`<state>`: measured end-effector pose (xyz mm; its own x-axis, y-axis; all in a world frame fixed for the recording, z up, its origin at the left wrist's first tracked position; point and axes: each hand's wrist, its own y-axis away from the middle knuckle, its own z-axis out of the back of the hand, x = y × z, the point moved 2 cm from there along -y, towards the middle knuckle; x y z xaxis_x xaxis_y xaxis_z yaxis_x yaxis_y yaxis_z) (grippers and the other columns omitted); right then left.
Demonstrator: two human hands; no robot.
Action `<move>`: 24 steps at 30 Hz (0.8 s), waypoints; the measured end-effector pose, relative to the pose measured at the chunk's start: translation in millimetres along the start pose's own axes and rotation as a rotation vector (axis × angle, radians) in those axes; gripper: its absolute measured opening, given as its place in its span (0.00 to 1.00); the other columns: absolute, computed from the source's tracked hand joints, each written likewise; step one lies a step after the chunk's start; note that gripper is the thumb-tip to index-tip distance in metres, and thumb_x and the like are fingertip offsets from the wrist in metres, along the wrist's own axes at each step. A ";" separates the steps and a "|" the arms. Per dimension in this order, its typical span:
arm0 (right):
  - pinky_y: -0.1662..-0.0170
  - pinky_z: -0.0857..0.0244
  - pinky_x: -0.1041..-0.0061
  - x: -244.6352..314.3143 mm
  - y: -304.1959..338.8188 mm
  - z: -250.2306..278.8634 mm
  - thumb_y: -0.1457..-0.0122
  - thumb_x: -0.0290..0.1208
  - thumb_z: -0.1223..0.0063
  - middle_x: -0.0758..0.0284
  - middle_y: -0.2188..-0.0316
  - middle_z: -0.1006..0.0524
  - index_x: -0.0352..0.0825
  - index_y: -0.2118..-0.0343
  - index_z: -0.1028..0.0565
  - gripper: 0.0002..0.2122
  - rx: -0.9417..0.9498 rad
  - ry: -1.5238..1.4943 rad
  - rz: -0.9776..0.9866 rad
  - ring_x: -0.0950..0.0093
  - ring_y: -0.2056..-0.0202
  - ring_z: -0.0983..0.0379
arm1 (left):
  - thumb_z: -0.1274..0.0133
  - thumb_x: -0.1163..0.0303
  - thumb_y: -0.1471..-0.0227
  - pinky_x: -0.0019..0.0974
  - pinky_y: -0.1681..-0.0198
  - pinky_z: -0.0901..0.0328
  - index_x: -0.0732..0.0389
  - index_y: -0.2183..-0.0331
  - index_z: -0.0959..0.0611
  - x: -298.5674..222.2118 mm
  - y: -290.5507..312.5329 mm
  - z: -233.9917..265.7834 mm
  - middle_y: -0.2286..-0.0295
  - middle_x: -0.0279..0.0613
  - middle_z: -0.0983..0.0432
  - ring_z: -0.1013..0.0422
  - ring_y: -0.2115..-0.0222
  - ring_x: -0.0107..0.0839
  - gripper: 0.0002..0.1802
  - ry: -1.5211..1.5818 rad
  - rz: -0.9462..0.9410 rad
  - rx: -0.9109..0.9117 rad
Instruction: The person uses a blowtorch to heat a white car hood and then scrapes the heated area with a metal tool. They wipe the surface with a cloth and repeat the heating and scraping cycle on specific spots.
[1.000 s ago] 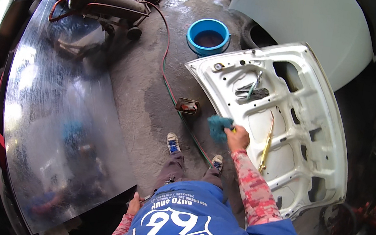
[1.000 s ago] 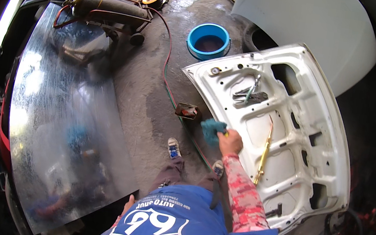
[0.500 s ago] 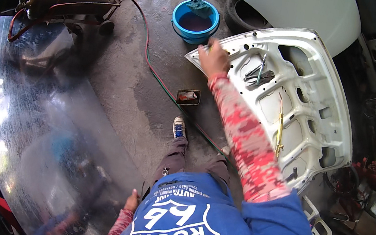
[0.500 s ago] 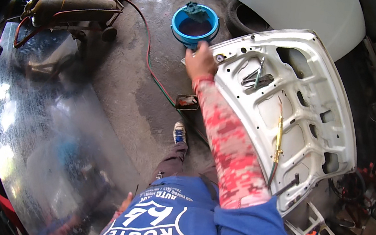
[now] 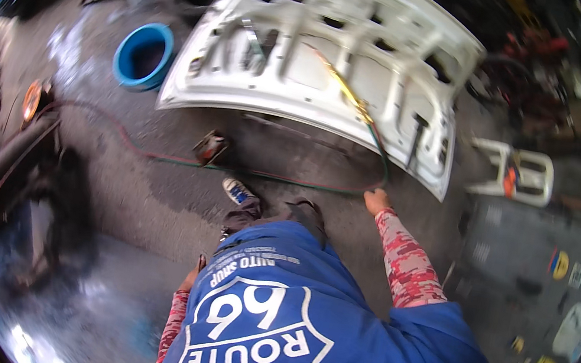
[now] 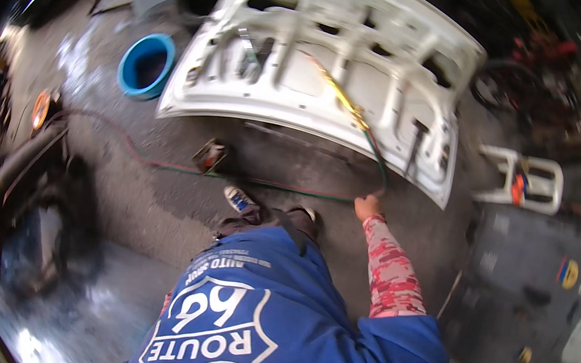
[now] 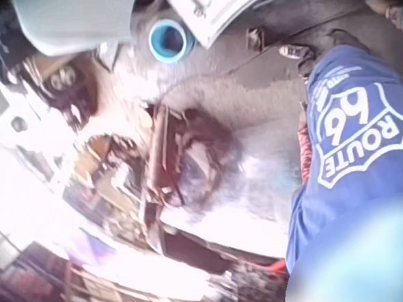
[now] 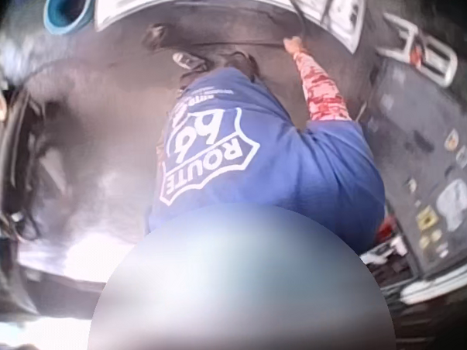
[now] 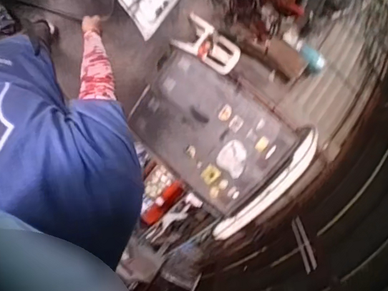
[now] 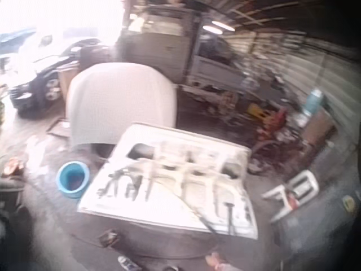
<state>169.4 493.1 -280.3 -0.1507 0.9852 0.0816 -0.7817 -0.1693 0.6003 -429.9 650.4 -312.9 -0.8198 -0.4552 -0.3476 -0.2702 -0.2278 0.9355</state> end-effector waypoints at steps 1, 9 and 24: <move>0.46 0.32 0.59 -19.7 -2.2 7.7 0.48 0.40 0.49 0.47 0.56 0.20 0.30 0.59 0.19 0.20 -0.068 -0.077 -0.062 0.50 0.51 0.24 | 0.65 0.28 0.42 0.43 0.49 0.34 0.64 0.44 0.24 -13.0 -5.6 5.5 0.50 0.55 0.24 0.25 0.55 0.44 0.48 -0.022 0.003 0.034; 0.52 0.29 0.61 -122.2 -24.6 -30.8 0.56 0.33 0.43 0.51 0.65 0.18 0.33 0.69 0.19 0.12 -0.354 -0.467 -0.216 0.53 0.60 0.21 | 0.63 0.28 0.42 0.45 0.48 0.34 0.64 0.41 0.27 -88.5 3.2 -9.8 0.48 0.56 0.26 0.27 0.52 0.44 0.49 0.250 0.110 0.117; 0.84 0.43 0.70 -171.9 -342.9 -17.7 0.44 0.48 0.45 0.71 0.73 0.29 0.46 0.66 0.29 0.13 0.458 -1.037 -0.428 0.71 0.84 0.36 | 0.59 0.43 0.37 0.46 0.52 0.31 0.65 0.56 0.17 -22.7 42.1 -323.0 0.61 0.52 0.18 0.23 0.56 0.47 0.33 0.331 0.075 -0.418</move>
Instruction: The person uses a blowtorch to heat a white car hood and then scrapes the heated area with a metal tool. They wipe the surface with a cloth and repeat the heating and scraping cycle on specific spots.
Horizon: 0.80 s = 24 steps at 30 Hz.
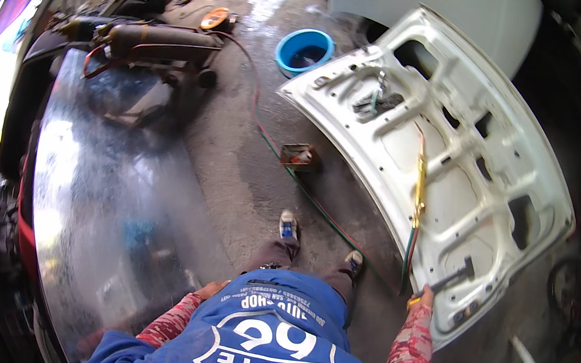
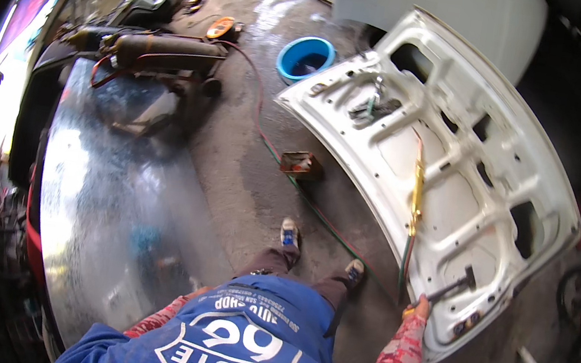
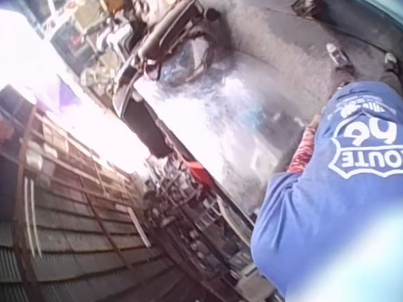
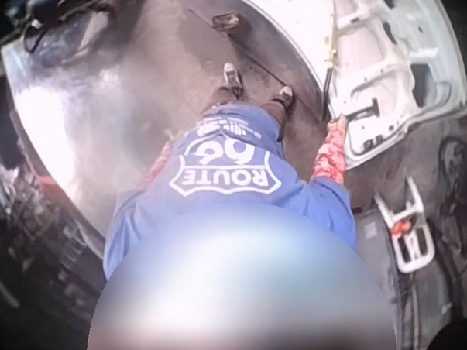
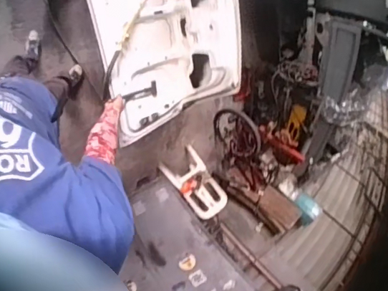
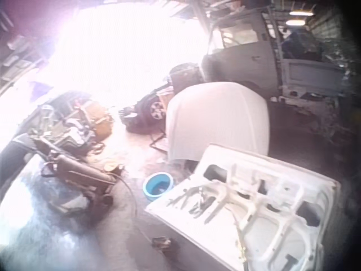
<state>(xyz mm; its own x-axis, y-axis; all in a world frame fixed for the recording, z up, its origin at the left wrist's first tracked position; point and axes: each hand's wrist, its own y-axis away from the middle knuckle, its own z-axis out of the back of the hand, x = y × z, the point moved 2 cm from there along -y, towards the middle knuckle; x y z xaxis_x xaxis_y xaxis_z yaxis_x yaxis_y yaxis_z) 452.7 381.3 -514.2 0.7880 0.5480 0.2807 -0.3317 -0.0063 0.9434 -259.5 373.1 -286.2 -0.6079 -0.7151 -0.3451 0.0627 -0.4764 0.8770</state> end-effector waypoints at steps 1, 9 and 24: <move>0.84 0.43 0.68 1.1 -6.9 1.5 0.43 0.51 0.46 0.71 0.74 0.28 0.46 0.67 0.29 0.14 -0.023 0.120 -0.010 0.71 0.84 0.35 | 0.58 0.43 0.37 0.47 0.51 0.31 0.65 0.56 0.17 -6.2 14.4 -6.6 0.61 0.52 0.18 0.24 0.55 0.48 0.33 0.030 0.114 -0.003; 0.86 0.53 0.77 31.2 22.4 -12.2 0.49 0.55 0.42 0.75 0.81 0.39 0.46 0.69 0.33 0.18 -0.035 0.017 0.171 0.77 0.88 0.45 | 0.58 0.41 0.37 0.39 0.69 0.27 0.62 0.47 0.23 -120.5 41.0 -10.3 0.60 0.48 0.19 0.21 0.65 0.37 0.34 -0.004 0.214 -0.100; 0.83 0.49 0.77 51.1 229.1 -97.9 0.41 0.44 0.46 0.80 0.82 0.39 0.47 0.73 0.33 0.11 0.346 0.055 0.474 0.83 0.85 0.45 | 0.61 0.40 0.39 0.50 0.49 0.33 0.65 0.59 0.15 20.5 -21.2 -28.1 0.60 0.61 0.19 0.24 0.55 0.54 0.36 -0.087 -0.003 -0.152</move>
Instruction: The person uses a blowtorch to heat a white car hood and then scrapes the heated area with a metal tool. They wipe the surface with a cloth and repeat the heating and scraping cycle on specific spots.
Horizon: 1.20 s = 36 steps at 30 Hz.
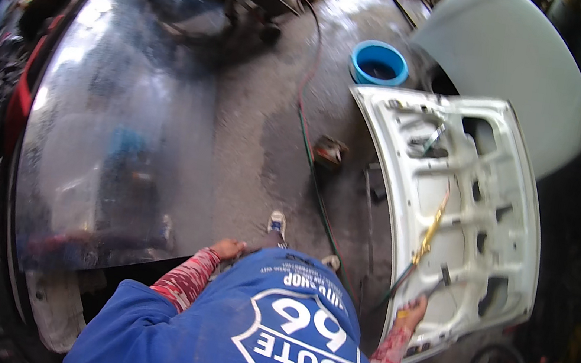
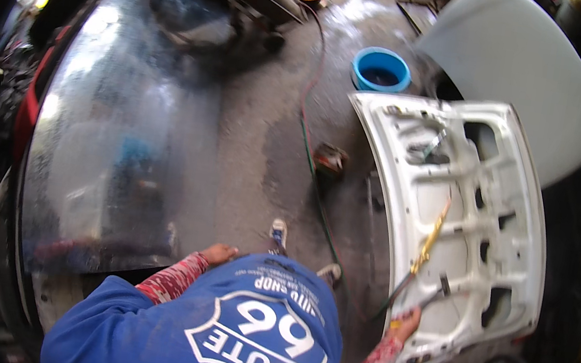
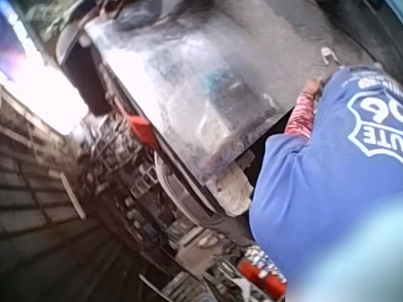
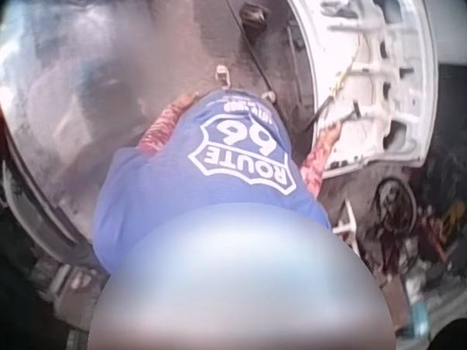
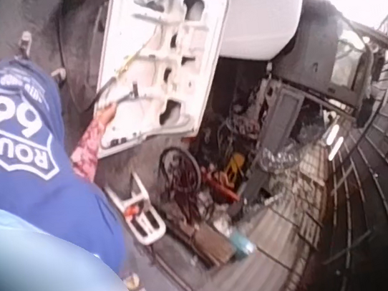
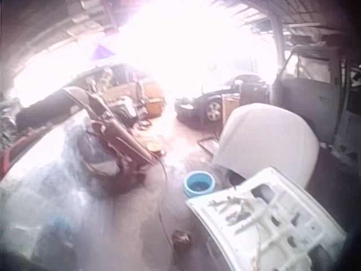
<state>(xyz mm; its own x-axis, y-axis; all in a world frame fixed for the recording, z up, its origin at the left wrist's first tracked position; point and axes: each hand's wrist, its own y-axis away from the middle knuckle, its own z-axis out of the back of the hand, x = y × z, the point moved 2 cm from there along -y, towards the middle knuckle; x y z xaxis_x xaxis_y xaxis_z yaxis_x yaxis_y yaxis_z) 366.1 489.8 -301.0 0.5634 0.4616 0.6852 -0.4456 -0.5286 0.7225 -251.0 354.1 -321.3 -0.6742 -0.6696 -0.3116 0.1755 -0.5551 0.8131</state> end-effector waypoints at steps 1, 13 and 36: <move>0.83 0.48 0.78 0.9 15.1 -19.5 0.41 0.44 0.45 0.80 0.83 0.39 0.46 0.72 0.32 0.11 0.085 -0.046 -0.030 0.82 0.86 0.43 | 0.60 0.41 0.39 0.49 0.53 0.30 0.64 0.61 0.14 3.6 -1.2 8.9 0.62 0.59 0.18 0.22 0.57 0.50 0.35 -0.016 -0.014 -0.041; 0.81 0.47 0.79 -75.1 145.0 -231.8 0.41 0.46 0.41 0.77 0.84 0.36 0.42 0.71 0.29 0.14 0.272 -0.053 -0.205 0.82 0.85 0.42 | 0.55 0.45 0.38 0.37 0.77 0.33 0.59 0.50 0.24 109.7 -14.5 122.6 0.68 0.45 0.22 0.24 0.77 0.33 0.28 0.679 0.289 0.024; 0.76 0.44 0.76 -51.7 -138.5 -375.9 0.34 0.49 0.48 0.75 0.76 0.32 0.45 0.62 0.29 0.13 0.060 -0.447 -0.371 0.80 0.81 0.39 | 0.48 0.54 0.39 0.39 0.56 0.29 0.69 0.55 0.17 38.2 1.6 178.9 0.61 0.53 0.18 0.21 0.61 0.39 0.25 0.158 0.235 -0.118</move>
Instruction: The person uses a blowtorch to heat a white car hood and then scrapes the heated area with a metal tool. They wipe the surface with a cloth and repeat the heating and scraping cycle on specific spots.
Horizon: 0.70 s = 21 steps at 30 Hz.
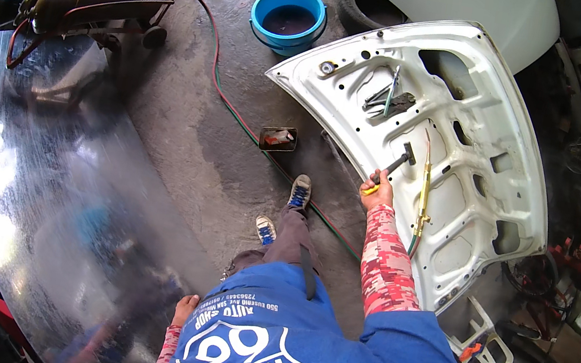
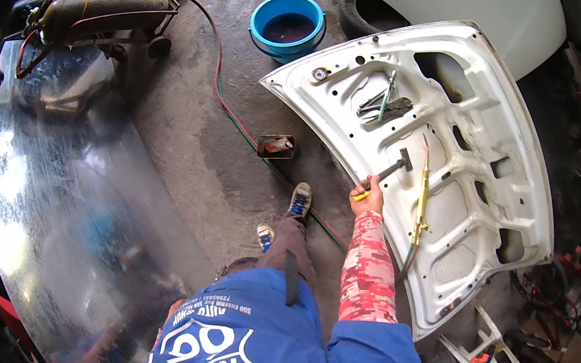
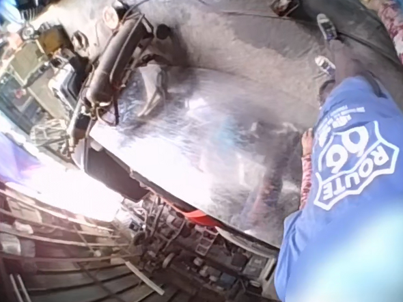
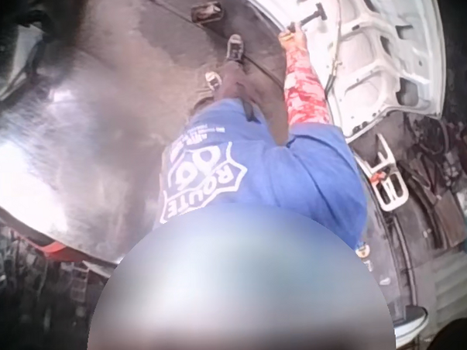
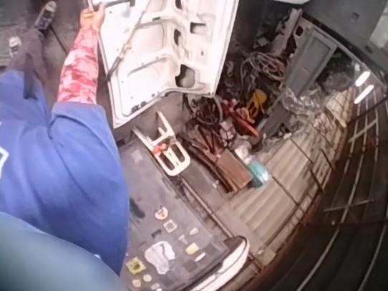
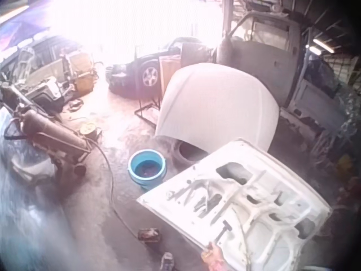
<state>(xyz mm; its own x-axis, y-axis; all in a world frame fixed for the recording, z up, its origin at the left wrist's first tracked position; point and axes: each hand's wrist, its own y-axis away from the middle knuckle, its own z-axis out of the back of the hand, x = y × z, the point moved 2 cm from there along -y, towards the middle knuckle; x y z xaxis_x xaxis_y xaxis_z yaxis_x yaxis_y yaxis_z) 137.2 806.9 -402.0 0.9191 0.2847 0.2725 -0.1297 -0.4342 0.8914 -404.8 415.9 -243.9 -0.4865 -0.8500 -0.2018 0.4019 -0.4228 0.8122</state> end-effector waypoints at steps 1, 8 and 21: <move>0.76 0.44 0.76 1.1 -5.2 2.1 0.34 0.49 0.49 0.74 0.76 0.32 0.45 0.61 0.30 0.13 0.024 -0.010 -0.017 0.80 0.82 0.39 | 0.48 0.54 0.38 0.38 0.59 0.29 0.68 0.56 0.17 -22.1 0.3 6.1 0.63 0.52 0.18 0.21 0.64 0.38 0.24 0.123 0.060 0.029; 0.78 0.43 0.77 3.8 -30.7 10.8 0.36 0.51 0.46 0.72 0.74 0.31 0.46 0.61 0.29 0.14 -0.155 0.095 -0.036 0.79 0.81 0.38 | 0.53 0.52 0.36 0.38 0.60 0.28 0.69 0.55 0.19 -53.0 -2.3 11.3 0.65 0.53 0.18 0.22 0.67 0.38 0.26 0.303 0.177 0.099; 0.77 0.38 0.65 -80.8 10.5 7.3 0.43 0.32 0.56 0.64 0.76 0.30 0.37 0.57 0.31 0.11 -0.413 0.650 -0.004 0.70 0.80 0.34 | 0.71 0.49 0.31 0.57 0.51 0.37 0.67 0.61 0.21 -9.9 -117.4 30.8 0.59 0.67 0.24 0.30 0.55 0.65 0.33 -0.082 -0.117 0.226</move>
<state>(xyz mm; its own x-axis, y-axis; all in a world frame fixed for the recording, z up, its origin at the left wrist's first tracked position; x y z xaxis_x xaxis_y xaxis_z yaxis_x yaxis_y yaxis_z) 64.3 773.1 -417.2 0.5326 0.7862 0.3134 -0.3733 -0.1142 0.9207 -471.0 483.7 -320.4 -0.5846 -0.7671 -0.2642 0.1599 -0.4281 0.8895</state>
